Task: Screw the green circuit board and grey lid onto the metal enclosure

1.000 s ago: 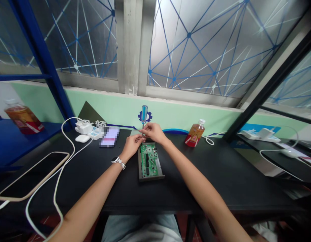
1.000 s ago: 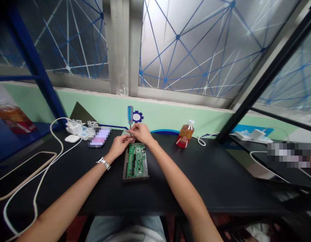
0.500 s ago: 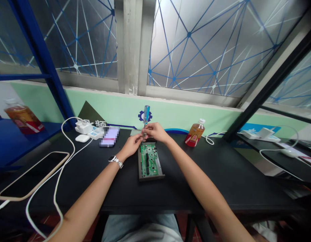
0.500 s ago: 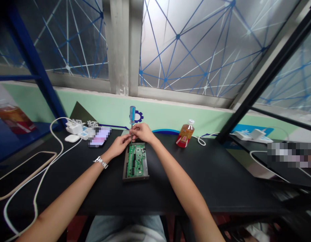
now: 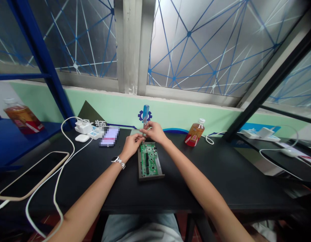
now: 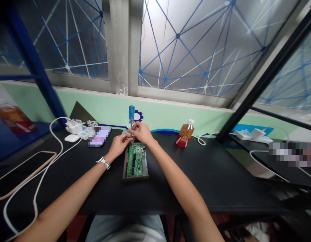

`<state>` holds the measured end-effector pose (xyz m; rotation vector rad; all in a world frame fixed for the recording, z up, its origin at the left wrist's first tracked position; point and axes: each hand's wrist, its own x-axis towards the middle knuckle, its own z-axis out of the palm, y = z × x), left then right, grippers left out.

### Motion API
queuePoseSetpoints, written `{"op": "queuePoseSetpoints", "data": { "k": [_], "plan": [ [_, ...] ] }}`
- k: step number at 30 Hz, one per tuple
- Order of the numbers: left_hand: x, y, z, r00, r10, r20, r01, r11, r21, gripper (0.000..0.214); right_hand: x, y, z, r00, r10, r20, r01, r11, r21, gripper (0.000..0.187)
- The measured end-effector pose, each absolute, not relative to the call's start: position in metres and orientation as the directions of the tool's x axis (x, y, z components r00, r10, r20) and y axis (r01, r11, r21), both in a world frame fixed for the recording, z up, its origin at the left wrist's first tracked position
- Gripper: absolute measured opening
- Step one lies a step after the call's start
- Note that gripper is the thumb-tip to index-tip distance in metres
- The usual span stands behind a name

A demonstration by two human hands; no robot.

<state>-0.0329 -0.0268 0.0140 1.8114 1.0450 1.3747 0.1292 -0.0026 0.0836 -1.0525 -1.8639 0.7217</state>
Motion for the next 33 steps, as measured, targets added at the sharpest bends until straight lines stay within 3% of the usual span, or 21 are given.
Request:
{"op": "queuePoseSetpoints", "data": {
  "k": [6,16,24,29,33],
  "plan": [
    [-0.035,-0.022,0.008,0.110,0.879,0.464,0.237,-0.477,0.846,0.027,0.129,-0.004,0.086,-0.349,0.861,0.370,0.361,0.488,-0.795,0.017],
    [-0.044,-0.016,0.009,0.313,0.828,0.465,0.030,-0.498,0.867,0.042,0.131,-0.004,0.090,-0.480,0.835,0.268,0.195,0.399,-0.896,0.010],
    [-0.045,-0.018,0.009,0.251,0.832,0.496,0.249,-0.550,0.797,0.030,0.131,-0.008,0.097,-0.552,0.827,0.106,0.092,0.187,-0.978,0.022],
    [-0.041,-0.022,0.013,0.181,0.841,0.510,0.286,-0.541,0.791,0.026,0.128,-0.004,0.087,-0.369,0.896,0.248,0.232,0.348,-0.908,0.034],
    [-0.037,-0.022,0.012,0.125,0.854,0.506,0.268,-0.520,0.811,0.024,0.127,-0.001,0.079,-0.298,0.890,0.345,0.373,0.441,-0.816,0.024]
  ]
}}
